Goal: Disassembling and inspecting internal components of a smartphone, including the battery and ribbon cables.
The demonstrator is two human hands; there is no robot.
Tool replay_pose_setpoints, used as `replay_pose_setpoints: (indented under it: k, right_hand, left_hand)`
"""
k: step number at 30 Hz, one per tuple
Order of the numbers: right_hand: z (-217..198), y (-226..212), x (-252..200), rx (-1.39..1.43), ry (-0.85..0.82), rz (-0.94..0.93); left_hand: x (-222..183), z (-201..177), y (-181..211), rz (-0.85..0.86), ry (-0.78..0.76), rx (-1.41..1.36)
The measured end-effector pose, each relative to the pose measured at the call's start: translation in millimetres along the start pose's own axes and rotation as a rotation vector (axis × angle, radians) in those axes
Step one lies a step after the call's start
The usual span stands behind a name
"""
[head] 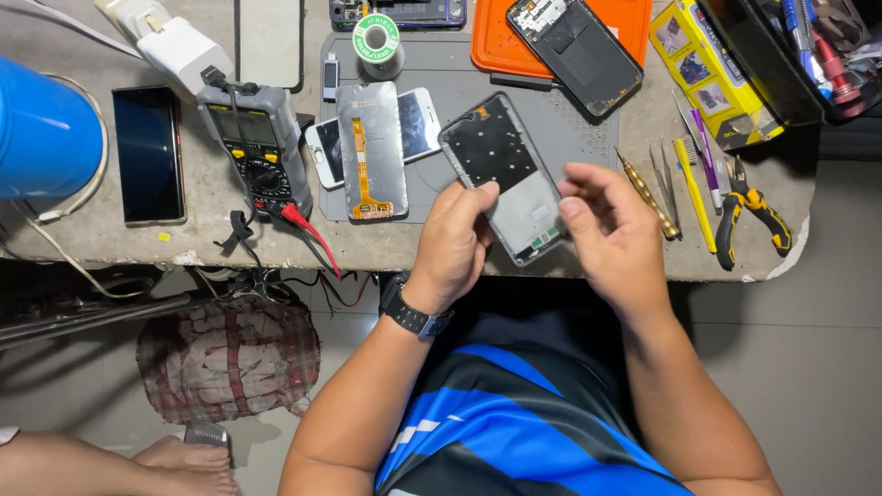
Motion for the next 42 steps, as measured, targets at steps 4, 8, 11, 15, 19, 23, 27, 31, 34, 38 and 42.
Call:
replay_pose_setpoints:
  k: [4, 8, 11, 15, 19, 23, 27, 31, 34, 38, 42]
  right_hand:
    - [8, 14, -3, 0.136, -0.060, 0.126]
    - [8, 34, -3, 0.137, -0.084, 0.124]
    - [3, 27, 6, 0.091, -0.052, 0.087]
    - [-15, -12, 16, -0.222, 0.093, -0.083]
    - [-9, 0, 26, -0.141, 0.102, -0.044]
    - [-9, 10, 29, -0.089, 0.154, -0.003]
    - [-13, 9, 26, -0.253, 0.223, -0.055]
    - [-16, 5, 28, -0.255, 0.193, -0.026]
    - [-12, -1, 24, -0.141, 0.169, 0.035]
    - [5, 21, 14, 0.013, 0.001, 0.133]
    - [13, 29, 15, 0.152, -0.034, 0.143]
  left_hand:
    - [2, -2, -5, 0.010, -0.062, 0.139]
    - [-4, 2, 12, 0.069, -0.076, 0.337]
    - [-5, 3, 17, 0.090, -0.080, 0.414]
    - [-10, 10, 22, 0.102, -0.075, 0.488]
    - [-13, 22, 24, 0.110, -0.111, 0.514]
    - [-17, 30, 26, 0.090, -0.138, 0.565]
    - [-22, 31, 22, 0.045, -0.149, 0.565]
    - [-23, 25, 18, 0.031, -0.151, 0.569]
    - [-21, 25, 28, 0.049, -0.118, 0.569]
    - [-15, 11, 25, 0.076, -0.073, 0.483]
    - [-12, 10, 30, 0.093, -0.063, 0.469]
Point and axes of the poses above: each hand's wrist, its own x-axis towards the middle knuckle, its own z-axis out of the palm, y = z × x, the point moved 7 cm from there along x, towards the middle knuckle, and after that the axes turned 8 degrees about -y, right-handed, at the moved point
